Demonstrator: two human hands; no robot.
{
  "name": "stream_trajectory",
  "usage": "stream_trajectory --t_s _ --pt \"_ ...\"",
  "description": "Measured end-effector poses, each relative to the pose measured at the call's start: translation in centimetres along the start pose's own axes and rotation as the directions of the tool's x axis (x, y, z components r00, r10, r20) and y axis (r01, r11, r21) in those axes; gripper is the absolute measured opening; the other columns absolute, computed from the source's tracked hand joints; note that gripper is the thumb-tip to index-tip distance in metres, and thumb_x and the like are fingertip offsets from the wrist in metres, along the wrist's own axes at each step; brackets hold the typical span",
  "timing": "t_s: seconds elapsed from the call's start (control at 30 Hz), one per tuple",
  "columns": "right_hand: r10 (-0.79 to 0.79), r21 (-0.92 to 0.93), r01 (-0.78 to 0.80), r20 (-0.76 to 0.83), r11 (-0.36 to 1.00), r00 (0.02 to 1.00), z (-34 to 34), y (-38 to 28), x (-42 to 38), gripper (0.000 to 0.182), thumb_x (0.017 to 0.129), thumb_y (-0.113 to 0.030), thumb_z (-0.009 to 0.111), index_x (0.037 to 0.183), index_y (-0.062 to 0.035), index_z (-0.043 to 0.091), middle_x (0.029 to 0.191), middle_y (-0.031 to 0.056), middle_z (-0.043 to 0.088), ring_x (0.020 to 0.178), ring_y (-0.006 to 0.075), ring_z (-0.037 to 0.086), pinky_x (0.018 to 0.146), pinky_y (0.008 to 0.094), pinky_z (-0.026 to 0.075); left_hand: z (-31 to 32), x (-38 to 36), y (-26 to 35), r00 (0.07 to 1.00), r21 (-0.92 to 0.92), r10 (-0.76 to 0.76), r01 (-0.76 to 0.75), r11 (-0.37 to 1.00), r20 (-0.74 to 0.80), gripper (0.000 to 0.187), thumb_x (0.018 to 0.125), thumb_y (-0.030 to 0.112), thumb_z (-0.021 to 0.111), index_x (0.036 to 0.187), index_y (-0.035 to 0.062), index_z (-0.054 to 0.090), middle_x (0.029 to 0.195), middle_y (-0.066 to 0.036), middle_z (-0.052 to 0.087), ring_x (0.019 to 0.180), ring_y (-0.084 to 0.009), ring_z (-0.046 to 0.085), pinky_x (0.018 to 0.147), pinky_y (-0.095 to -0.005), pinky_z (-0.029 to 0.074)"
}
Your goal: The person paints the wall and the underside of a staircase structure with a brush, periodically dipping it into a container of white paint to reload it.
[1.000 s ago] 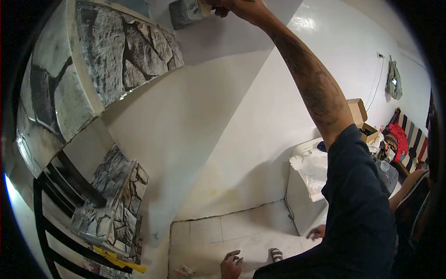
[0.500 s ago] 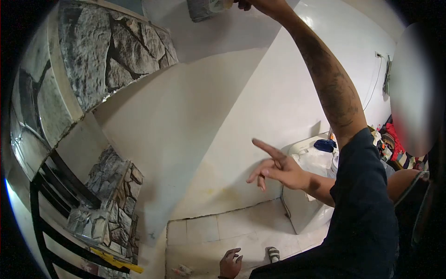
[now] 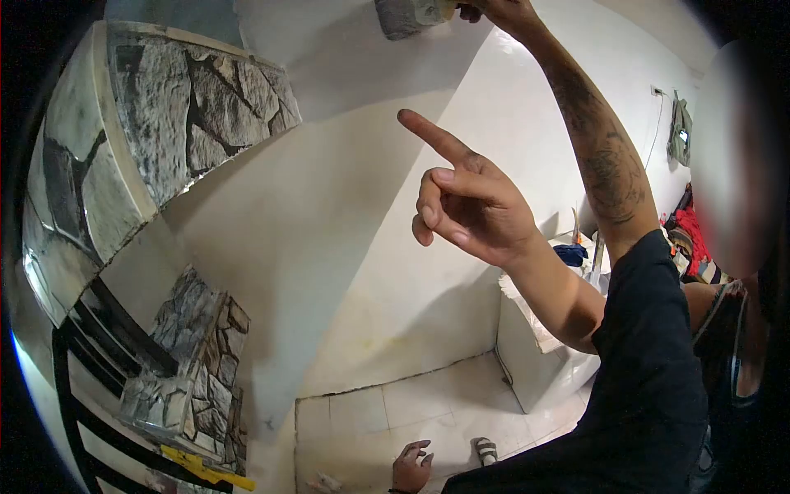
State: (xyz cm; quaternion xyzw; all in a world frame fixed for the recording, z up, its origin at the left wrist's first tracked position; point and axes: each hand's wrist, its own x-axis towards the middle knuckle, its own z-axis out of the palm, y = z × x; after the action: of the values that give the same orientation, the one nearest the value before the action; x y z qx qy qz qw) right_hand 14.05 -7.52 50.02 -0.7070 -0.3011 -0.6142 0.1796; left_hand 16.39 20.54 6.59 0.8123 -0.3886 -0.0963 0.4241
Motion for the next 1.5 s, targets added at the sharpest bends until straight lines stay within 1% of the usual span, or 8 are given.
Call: stream_trajectory --t_s 0.27,0.5,0.7,0.9,0.93,1.03,1.3,1.5 --pt "-0.093 -0.121 0.074 -0.163 0.990 0.982 -7.7 2.1 8.7 0.010 0.082 -0.005 0.069 0.078 -0.0025 0.060 0.065 0.0037 0.060 0.054 0.0117 0.056 0.047 0.0284 0.046 -0.4 -0.2 0.2 0.999 0.027 -0.002 0.001 1.000 0.036 0.031 0.081 0.008 0.071 0.111 0.0066 0.066 0.105 -0.010 0.068 0.088 -0.0210 0.069 0.078 -0.0345 0.055" --pt "-0.011 -0.389 0.014 0.009 0.921 1.000 -13.7 4.5 15.7 0.013 0.080 -0.003 0.069 0.071 -0.0031 0.059 0.062 0.0036 0.059 0.052 0.0118 0.055 0.045 0.0288 0.046 -0.5 -0.7 -0.6 0.999 0.050 -0.030 0.028 0.998 0.035 0.031 0.081 0.011 0.071 0.111 0.0069 0.066 0.106 -0.010 0.068 0.088 -0.0220 0.069 0.077 -0.0355 0.054" --pt "0.201 -0.903 -0.061 0.028 0.425 0.979 -11.6 6.8 16.8 0.022 0.075 -0.005 0.069 0.059 -0.0030 0.055 0.055 0.0038 0.056 0.045 0.0127 0.050 0.040 0.0309 0.042 -0.4 -1.1 -1.0 0.997 0.010 0.000 -0.001 1.000 0.073 0.032 0.080 0.011 0.072 0.111 0.0070 0.066 0.105 -0.009 0.068 0.086 -0.0224 0.070 0.079 -0.0365 0.054" --pt "0.058 -0.765 -0.033 0.006 0.643 0.998 -5.7 11.9 16.7 0.029 0.075 -0.010 0.070 0.056 -0.0039 0.050 0.051 0.0065 0.052 0.044 0.0165 0.048 0.041 0.0329 0.041 0.0 -1.6 -1.6 0.997 0.027 -0.038 0.036 0.999 0.074 0.031 0.080 0.009 0.071 0.110 0.0075 0.066 0.106 -0.009 0.068 0.085 -0.0215 0.070 0.077 -0.0355 0.055" --pt "-0.095 -0.759 0.196 0.175 0.620 0.980 -5.8 12.0 17.3 0.023 0.079 -0.009 0.069 0.062 -0.0042 0.055 0.055 0.0057 0.056 0.046 0.0153 0.051 0.041 0.0308 0.042 0.2 -1.6 -1.9 0.997 0.063 -0.006 0.001 0.998 0.080 0.030 0.080 0.009 0.071 0.110 0.0074 0.066 0.106 -0.009 0.068 0.085 -0.0213 0.070 0.077 -0.0352 0.055" --pt "0.076 -0.235 -0.051 0.100 0.971 0.992 -5.5 8.6 17.8 0.015 0.084 -0.007 0.069 0.072 -0.0025 0.061 0.062 0.0054 0.061 0.050 0.0134 0.056 0.043 0.0284 0.046 -0.4 -1.8 -0.1 0.993 -0.003 -0.058 0.058 0.998 0.100 0.030 0.080 0.008 0.070 0.110 0.0069 0.066 0.107 -0.010 0.067 0.086 -0.0213 0.069 0.078 -0.0344 0.055" --pt "0.053 0.197 -0.085 0.166 0.977 0.985 -4.4 11.5 17.3 0.015 0.089 -0.010 0.071 0.094 0.0031 0.065 0.077 0.0100 0.067 0.063 0.0148 0.064 0.050 0.0272 0.055 1.1 -0.1 0.9 0.989 -0.069 0.018 -0.008 0.998 0.146 0.031 0.081 0.008 0.070 0.111 0.0059 0.065 0.108 -0.010 0.067 0.086 -0.0208 0.069 0.079 -0.0336 0.055" --pt "0.169 -0.155 -0.172 -0.034 0.973 0.985 -11.5 13.2 14.3 0.011 0.086 -0.004 0.071 0.088 0.0040 0.063 0.077 0.0119 0.066 0.063 0.0148 0.065 0.051 0.0279 0.057 0.6 -1.1 -2.7 0.991 -0.045 -0.013 0.019 0.999 0.131 0.030 0.081 0.008 0.070 0.111 0.0056 0.065 0.105 -0.009 0.069 0.083 -0.0197 0.069 0.079 -0.0317 0.056"
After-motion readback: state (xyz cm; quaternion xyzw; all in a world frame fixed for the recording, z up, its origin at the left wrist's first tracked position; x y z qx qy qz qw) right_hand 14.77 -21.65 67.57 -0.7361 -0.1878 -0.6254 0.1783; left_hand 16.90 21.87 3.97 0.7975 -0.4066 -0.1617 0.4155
